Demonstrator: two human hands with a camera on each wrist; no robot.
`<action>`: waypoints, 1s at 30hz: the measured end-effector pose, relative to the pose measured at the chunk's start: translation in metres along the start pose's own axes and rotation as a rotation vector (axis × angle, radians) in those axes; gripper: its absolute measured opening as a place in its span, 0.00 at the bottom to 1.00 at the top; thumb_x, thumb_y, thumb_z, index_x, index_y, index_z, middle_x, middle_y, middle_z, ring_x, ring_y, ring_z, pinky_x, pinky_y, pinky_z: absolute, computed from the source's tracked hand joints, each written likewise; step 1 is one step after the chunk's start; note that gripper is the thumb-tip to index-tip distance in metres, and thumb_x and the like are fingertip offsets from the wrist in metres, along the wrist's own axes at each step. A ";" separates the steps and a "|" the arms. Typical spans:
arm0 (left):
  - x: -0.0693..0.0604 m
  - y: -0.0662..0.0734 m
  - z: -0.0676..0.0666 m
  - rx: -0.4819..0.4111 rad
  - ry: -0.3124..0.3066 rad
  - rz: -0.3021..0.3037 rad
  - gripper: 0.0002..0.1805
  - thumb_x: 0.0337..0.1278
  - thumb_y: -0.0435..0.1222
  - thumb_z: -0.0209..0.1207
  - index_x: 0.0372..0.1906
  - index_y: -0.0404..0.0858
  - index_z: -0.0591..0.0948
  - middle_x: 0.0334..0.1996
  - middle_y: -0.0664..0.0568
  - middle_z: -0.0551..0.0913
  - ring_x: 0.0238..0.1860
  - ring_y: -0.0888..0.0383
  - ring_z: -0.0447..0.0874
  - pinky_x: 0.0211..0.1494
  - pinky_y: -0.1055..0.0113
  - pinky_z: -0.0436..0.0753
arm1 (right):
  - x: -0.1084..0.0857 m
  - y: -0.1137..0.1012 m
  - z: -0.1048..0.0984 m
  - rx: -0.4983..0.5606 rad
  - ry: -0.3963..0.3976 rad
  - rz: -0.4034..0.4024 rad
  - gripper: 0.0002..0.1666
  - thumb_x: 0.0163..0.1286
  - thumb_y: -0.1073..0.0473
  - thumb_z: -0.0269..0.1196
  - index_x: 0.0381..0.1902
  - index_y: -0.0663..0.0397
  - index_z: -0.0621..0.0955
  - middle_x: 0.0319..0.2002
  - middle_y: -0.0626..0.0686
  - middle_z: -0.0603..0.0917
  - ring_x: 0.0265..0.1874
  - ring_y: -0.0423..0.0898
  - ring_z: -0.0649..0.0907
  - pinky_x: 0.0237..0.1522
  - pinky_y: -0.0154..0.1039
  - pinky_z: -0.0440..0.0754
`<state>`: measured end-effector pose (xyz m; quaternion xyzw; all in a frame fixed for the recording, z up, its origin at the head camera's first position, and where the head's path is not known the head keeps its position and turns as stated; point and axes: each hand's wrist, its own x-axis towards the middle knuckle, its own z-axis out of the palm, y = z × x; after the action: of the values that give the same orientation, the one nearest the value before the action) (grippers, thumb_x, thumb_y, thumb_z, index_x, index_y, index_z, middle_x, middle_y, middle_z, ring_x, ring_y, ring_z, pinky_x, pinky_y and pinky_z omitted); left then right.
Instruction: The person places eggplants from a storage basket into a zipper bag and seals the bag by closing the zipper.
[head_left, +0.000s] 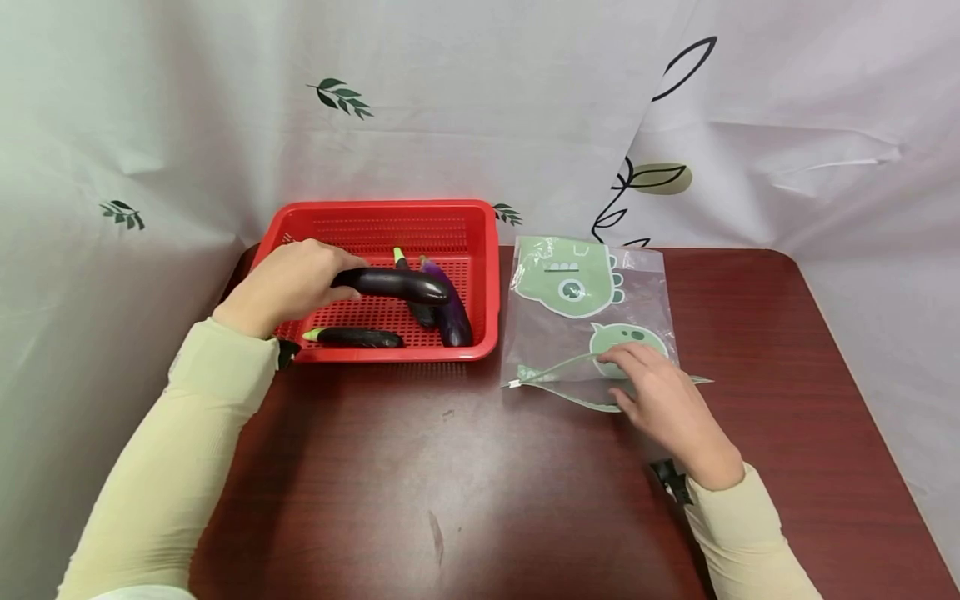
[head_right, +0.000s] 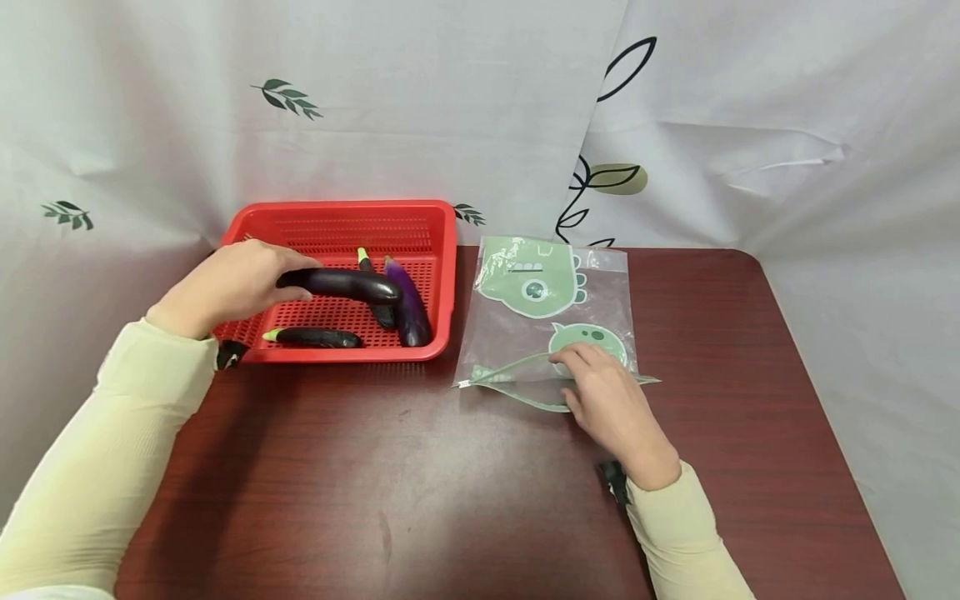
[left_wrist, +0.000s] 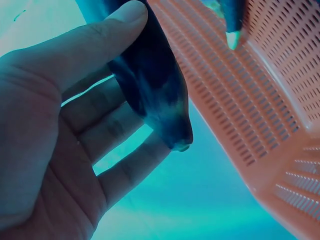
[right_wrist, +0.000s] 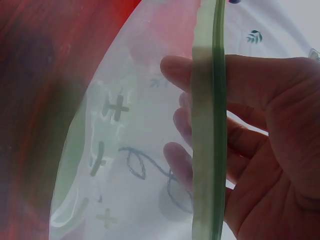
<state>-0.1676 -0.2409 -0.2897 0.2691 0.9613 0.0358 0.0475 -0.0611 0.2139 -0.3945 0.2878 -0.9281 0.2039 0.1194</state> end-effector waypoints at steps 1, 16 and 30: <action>0.000 0.002 0.000 0.000 0.001 0.000 0.21 0.52 0.37 0.74 0.54 0.40 0.86 0.43 0.45 0.88 0.41 0.48 0.85 0.48 0.47 0.81 | 0.000 0.000 0.000 -0.002 0.004 -0.002 0.29 0.46 0.75 0.75 0.49 0.62 0.82 0.48 0.57 0.83 0.51 0.57 0.81 0.48 0.54 0.81; 0.000 0.037 -0.005 -0.017 0.062 0.084 0.21 0.50 0.37 0.75 0.51 0.39 0.86 0.37 0.49 0.88 0.32 0.54 0.82 0.42 0.54 0.83 | 0.006 0.001 -0.006 -0.004 0.014 -0.009 0.31 0.44 0.75 0.76 0.49 0.63 0.82 0.48 0.58 0.83 0.51 0.58 0.80 0.50 0.55 0.79; 0.000 0.067 0.002 0.026 0.163 0.234 0.24 0.55 0.41 0.72 0.55 0.34 0.84 0.43 0.42 0.88 0.43 0.48 0.87 0.46 0.50 0.84 | 0.009 -0.001 -0.007 -0.021 0.000 -0.014 0.32 0.44 0.73 0.77 0.50 0.64 0.81 0.49 0.59 0.82 0.52 0.59 0.80 0.51 0.56 0.78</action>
<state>-0.1329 -0.1833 -0.2854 0.3760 0.9244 0.0505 -0.0386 -0.0673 0.2121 -0.3849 0.2929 -0.9281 0.1934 0.1240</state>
